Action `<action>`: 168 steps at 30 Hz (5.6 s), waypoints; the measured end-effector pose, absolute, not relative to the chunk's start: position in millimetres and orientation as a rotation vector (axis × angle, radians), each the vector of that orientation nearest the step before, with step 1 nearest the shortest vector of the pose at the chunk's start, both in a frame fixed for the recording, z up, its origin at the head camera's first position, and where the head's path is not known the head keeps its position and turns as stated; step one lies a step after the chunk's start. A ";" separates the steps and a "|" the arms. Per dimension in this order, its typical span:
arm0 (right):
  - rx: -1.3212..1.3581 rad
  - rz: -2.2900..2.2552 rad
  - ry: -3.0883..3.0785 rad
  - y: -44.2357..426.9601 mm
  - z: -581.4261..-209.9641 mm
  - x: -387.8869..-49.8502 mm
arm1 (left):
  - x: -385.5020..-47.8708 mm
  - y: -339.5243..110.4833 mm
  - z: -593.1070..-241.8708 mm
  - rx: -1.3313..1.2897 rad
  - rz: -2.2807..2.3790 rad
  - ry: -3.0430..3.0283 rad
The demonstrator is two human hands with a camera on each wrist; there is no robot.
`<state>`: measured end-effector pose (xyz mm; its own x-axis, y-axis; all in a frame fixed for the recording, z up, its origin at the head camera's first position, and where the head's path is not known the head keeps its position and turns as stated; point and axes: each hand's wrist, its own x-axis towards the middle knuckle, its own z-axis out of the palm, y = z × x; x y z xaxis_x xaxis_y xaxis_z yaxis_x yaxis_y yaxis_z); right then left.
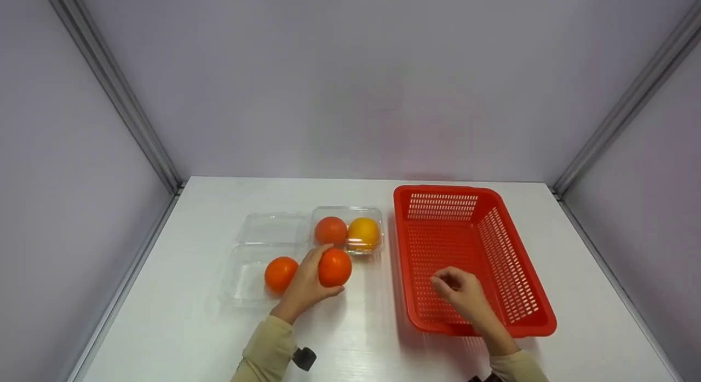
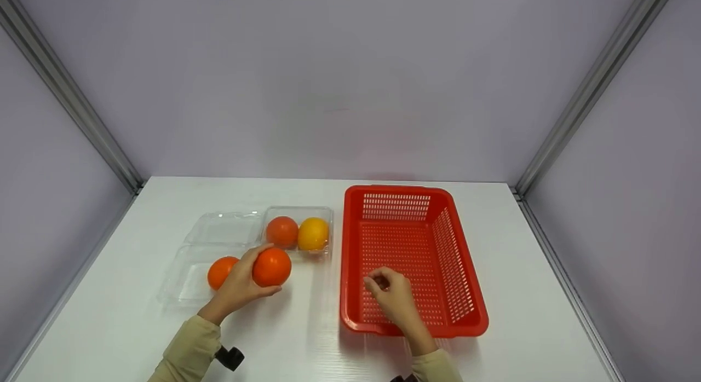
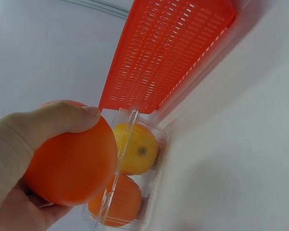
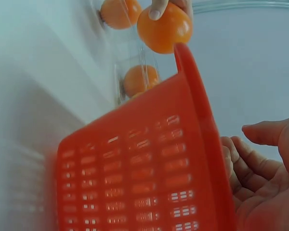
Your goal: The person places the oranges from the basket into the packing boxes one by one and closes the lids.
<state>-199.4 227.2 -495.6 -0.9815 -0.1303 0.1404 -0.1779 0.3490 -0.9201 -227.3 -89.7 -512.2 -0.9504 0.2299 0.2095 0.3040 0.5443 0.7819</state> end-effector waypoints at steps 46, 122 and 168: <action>0.506 1.798 -2.609 163.0 -463.4 -182.1 | -227.5 -143.7 -512.5 0.100 -1.417 -2.372; 0.843 1.741 -2.746 77.1 -533.9 -187.8 | -222.3 -205.9 -543.1 0.347 -1.438 -2.417; 0.775 1.831 -2.750 31.0 -559.6 -201.6 | -223.2 -214.3 -553.8 0.298 -1.265 -2.517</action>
<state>-201.6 31.0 -559.6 -0.8657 -0.4989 0.0408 -0.2300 0.3241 -0.9176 -223.2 -214.3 -553.8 -0.9310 -0.3184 0.1785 -0.0468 0.5891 0.8067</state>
